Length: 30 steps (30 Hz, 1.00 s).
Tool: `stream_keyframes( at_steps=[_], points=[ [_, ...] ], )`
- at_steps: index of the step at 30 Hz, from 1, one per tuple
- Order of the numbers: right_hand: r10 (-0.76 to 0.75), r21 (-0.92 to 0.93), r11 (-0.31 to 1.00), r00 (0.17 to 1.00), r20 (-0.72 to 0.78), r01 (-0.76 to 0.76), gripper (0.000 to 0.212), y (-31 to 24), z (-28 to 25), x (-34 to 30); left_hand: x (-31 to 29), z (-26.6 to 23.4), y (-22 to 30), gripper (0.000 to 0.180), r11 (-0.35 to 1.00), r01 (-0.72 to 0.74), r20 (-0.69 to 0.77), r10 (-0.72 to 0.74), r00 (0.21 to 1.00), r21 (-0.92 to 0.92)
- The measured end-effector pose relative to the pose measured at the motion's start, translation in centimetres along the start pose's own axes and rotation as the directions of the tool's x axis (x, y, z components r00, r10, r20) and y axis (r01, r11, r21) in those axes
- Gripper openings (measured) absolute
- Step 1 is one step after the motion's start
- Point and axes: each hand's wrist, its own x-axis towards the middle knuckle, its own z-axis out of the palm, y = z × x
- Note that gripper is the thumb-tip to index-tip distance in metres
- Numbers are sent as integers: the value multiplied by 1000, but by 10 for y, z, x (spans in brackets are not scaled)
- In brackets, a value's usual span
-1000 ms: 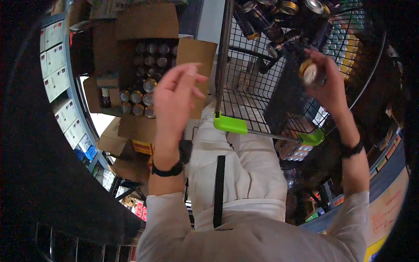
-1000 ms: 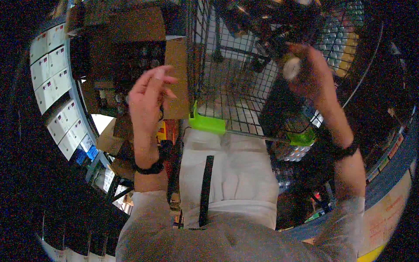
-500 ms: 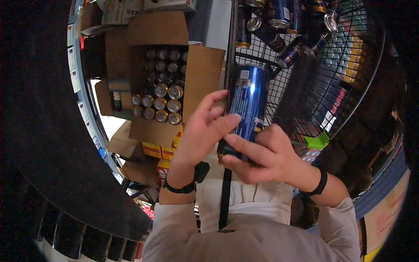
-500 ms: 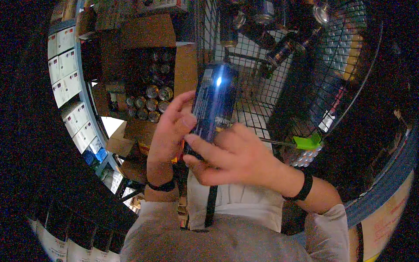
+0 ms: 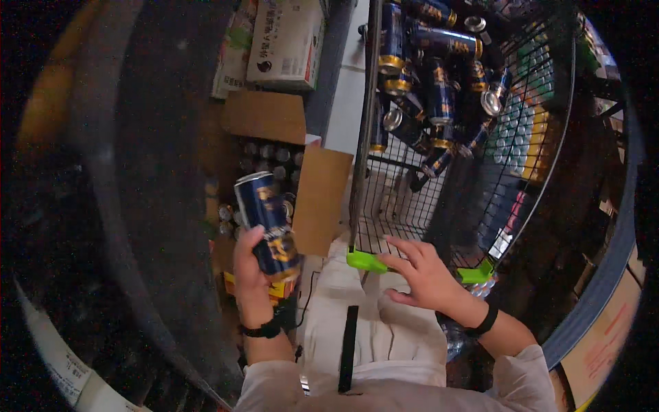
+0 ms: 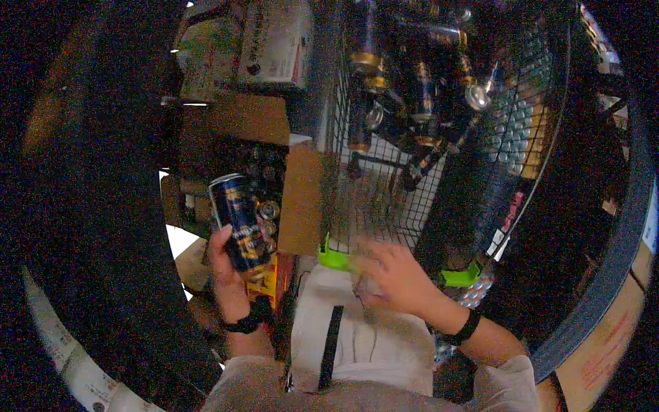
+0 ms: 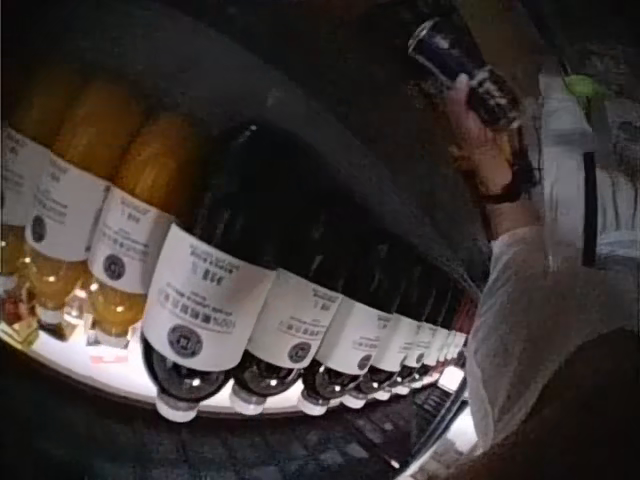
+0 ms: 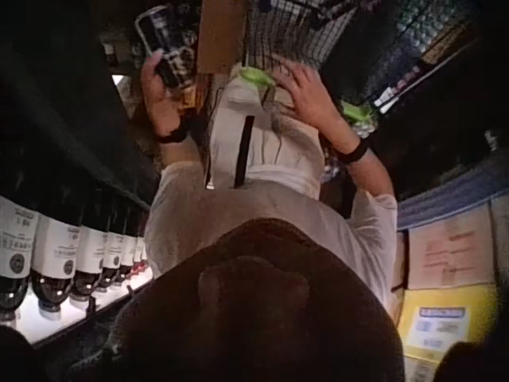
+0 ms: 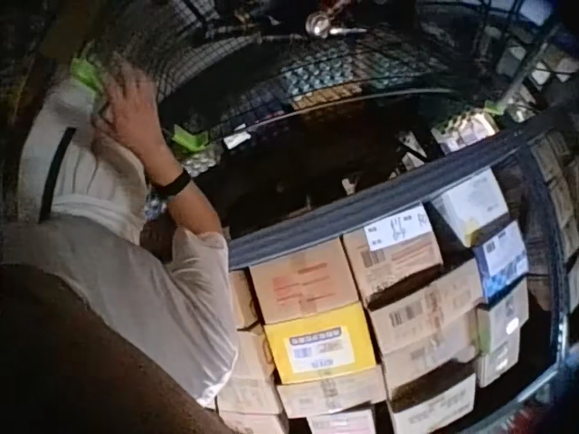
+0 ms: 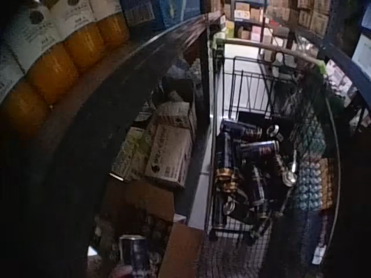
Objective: The recorder is taking individual canned drinks from a shopping cart and placing them into a cardboard box on the floor.
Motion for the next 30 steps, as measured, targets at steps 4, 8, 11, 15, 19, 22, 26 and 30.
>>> stream_keyframes(
  at_steps=[4, 8, 11, 15, 19, 22, 26, 30],
  points=[
    [246, -129, 963, 966, 81, -235, 73, 35, 9, -43, 43, -58, 3, 59, 984, -67, -349, 122, 929, 165],
    [397, -171, 906, 917, 25, -388, 69, 67, -3, -81, 117, -121, -6, 67, 810, 36, -500, 325, 802, 585],
    [437, -69, 897, 899, 4, -436, 60, 79, 4, -94, 152, -137, -20, 77, 308, 311, -436, 559, 705, 899],
    [416, -39, 907, 907, -65, -419, 44, 76, 7, -92, 199, -172, -12, 81, -74, 424, -362, 402, 841, 902],
    [375, 13, 927, 926, -46, -375, 46, 82, 18, -90, 224, -227, 3, 75, -373, 458, -369, 287, 884, 807],
    [424, -25, 905, 906, -10, -424, 49, 90, 13, -103, 243, -182, -13, 69, -364, 521, -458, 250, 853, 772],
    [384, -53, 921, 923, -37, -385, 51, 94, 16, -108, 253, -168, -1, 64, -456, 543, -536, 159, 829, 705],
    [328, -21, 944, 943, -48, -330, 54, 100, 22, -107, 267, -248, 6, 61, -671, 321, -395, 44, 917, 669]
  ],
)
